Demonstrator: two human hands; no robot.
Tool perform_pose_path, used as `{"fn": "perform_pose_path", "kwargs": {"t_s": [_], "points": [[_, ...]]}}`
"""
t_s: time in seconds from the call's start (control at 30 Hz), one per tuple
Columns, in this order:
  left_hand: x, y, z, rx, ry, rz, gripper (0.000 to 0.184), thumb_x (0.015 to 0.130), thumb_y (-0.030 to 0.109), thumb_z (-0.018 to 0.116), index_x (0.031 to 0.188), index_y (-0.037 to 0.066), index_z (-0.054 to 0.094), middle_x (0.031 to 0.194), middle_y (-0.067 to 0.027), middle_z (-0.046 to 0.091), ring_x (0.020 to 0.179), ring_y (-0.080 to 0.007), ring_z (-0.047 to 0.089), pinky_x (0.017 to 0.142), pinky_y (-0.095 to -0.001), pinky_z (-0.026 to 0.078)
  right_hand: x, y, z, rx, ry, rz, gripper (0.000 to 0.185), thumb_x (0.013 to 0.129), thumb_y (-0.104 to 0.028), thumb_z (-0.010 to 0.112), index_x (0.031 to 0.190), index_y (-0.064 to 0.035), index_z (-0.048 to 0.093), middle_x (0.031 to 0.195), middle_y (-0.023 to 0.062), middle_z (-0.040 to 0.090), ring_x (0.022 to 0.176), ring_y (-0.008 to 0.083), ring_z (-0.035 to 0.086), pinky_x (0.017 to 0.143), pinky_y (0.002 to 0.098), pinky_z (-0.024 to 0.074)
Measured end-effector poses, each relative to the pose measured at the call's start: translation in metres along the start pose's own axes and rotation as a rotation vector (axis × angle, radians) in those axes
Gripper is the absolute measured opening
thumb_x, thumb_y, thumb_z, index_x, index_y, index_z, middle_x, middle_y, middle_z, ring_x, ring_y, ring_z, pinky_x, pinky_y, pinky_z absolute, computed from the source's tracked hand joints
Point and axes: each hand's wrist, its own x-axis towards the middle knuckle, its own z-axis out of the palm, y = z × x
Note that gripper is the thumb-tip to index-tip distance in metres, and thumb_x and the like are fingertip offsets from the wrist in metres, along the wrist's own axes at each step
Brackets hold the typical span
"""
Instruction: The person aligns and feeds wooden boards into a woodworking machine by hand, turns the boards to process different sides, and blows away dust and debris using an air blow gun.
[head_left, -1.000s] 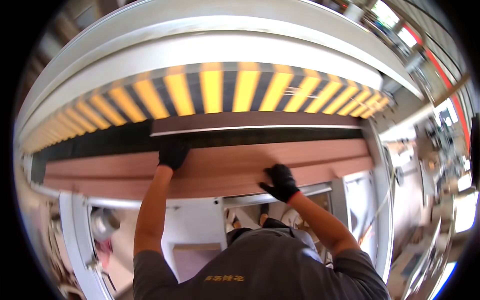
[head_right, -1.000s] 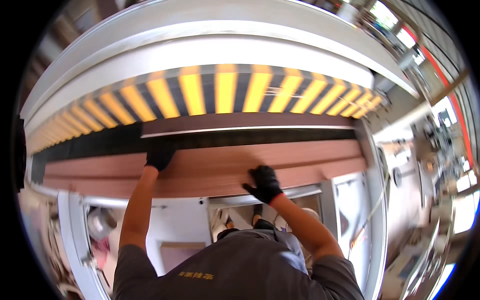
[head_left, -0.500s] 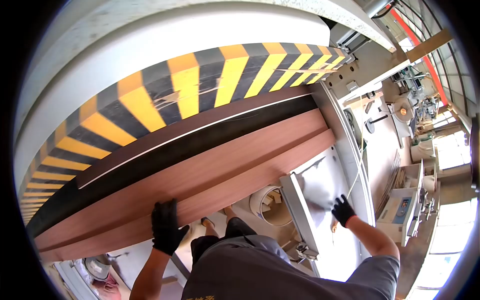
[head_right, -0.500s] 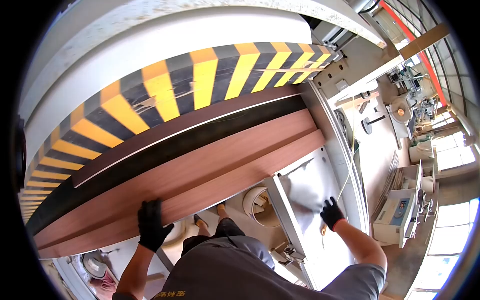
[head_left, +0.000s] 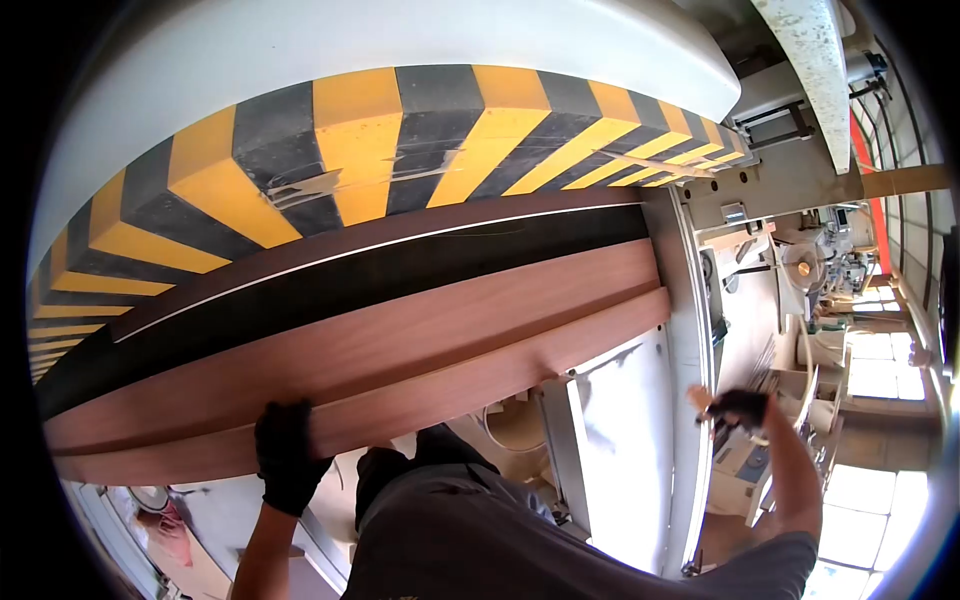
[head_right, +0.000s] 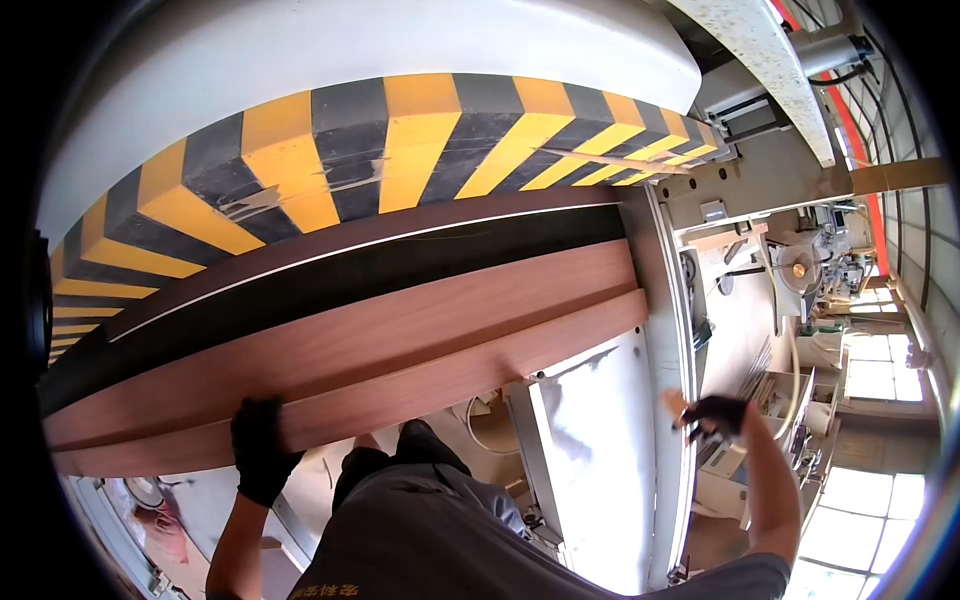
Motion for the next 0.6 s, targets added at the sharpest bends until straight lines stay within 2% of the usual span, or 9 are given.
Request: {"fn": "perform_pose_path", "kwargs": {"t_s": [0.07,0.1,0.17,0.2,0.33,0.4,0.47,0.53,0.6], "points": [[-0.001,0.000,0.001,0.004,-0.029,-0.038,0.087,0.068,0.033,0.087,0.143,0.009,0.052,0.142,-0.0189,0.052,0.133,-0.0446,0.048,0.111,-0.0572,0.036,-0.029,-0.058,-0.021,0.172,0.029,-0.280,0.051,0.095,-0.025,0.067,0.136,0.0013,0.052,0.128,0.0212,0.068,0.090,0.0198,0.074,0.066,0.0218,0.0546],[-0.001,0.001,0.002,0.002,-0.028,-0.042,0.087,0.068,0.033,0.087,0.143,0.009,0.052,0.142,-0.0189,0.052,0.133,-0.0446,0.048,0.111,-0.0572,0.036,-0.034,-0.081,-0.030,0.213,0.045,-0.376,0.050,0.095,-0.020,0.065,0.138,0.0013,0.049,0.129,0.0239,0.066,0.082,0.0166,0.072,0.063,0.0207,0.0531],[-0.003,0.001,0.002,-0.003,-0.029,-0.082,0.086,0.068,0.034,0.087,0.143,0.010,0.053,0.141,-0.0184,0.053,0.133,-0.0445,0.047,0.111,-0.0576,0.036,-0.016,-0.117,-0.043,0.269,0.034,-0.464,0.046,0.096,-0.015,0.061,0.136,0.0019,0.049,0.125,0.0249,0.067,0.057,0.0063,0.051,0.054,0.0202,0.0460],[-0.003,0.002,0.000,-0.001,-0.030,-0.087,0.086,0.068,0.034,0.087,0.143,0.010,0.053,0.141,-0.0184,0.053,0.133,-0.0445,0.047,0.111,-0.0576,0.036,-0.006,-0.136,-0.044,0.219,0.035,-0.492,0.037,0.097,-0.017,0.060,0.128,0.0027,0.055,0.107,0.0180,0.073,0.053,0.0060,0.046,0.050,0.0209,0.0420],[-0.002,0.002,-0.004,-0.043,-0.040,-0.110,0.085,0.069,0.034,0.086,0.143,0.010,0.053,0.141,-0.0186,0.053,0.134,-0.0447,0.046,0.112,-0.0580,0.035,0.033,-0.173,-0.062,0.235,0.322,-0.451,0.025,0.098,-0.024,0.060,0.106,0.0000,0.064,0.069,0.0030,0.061,0.047,0.0086,0.044,0.044,0.0238,0.0346],[-0.002,0.002,-0.002,-0.054,-0.048,-0.121,0.085,0.069,0.035,0.086,0.143,0.010,0.053,0.141,-0.0185,0.053,0.134,-0.0448,0.045,0.112,-0.0581,0.035,0.061,-0.171,-0.096,0.145,0.420,-0.344,0.017,0.096,-0.024,0.062,0.095,-0.0070,0.061,0.065,0.0032,0.058,0.045,0.0113,0.046,0.040,0.0276,0.0343],[-0.002,0.000,-0.002,-0.069,0.010,-0.062,0.084,0.070,0.037,0.085,0.143,0.010,0.053,0.137,-0.0194,0.055,0.131,-0.0459,0.047,0.112,-0.0582,0.035,0.071,-0.178,-0.087,0.009,0.499,-0.328,0.010,0.095,-0.020,0.061,0.095,-0.0112,0.058,0.063,0.0038,0.056,0.043,0.0126,0.045,0.039,0.0280,0.0348],[0.003,0.003,-0.004,-0.104,-0.174,-0.188,0.083,0.071,0.038,0.083,0.143,0.011,0.053,0.134,-0.0207,0.054,0.129,-0.0462,0.047,0.112,-0.0582,0.035,0.100,-0.182,-0.072,0.093,0.443,-0.444,0.008,0.096,-0.017,0.058,0.103,-0.0142,0.055,0.065,0.0032,0.056,0.045,0.0127,0.048,0.040,0.0285,0.0374],[-0.001,0.004,-0.008,-0.089,-0.001,-0.105,0.086,0.070,0.040,0.084,0.145,0.012,0.052,0.134,-0.0219,0.053,0.129,-0.0455,0.047,0.112,-0.0584,0.035,0.068,-0.229,0.016,-0.079,0.273,-0.485,0.015,0.099,-0.020,0.055,0.112,-0.0137,0.058,0.069,0.0017,0.058,0.049,0.0108,0.051,0.043,0.0253,0.0392]]}}
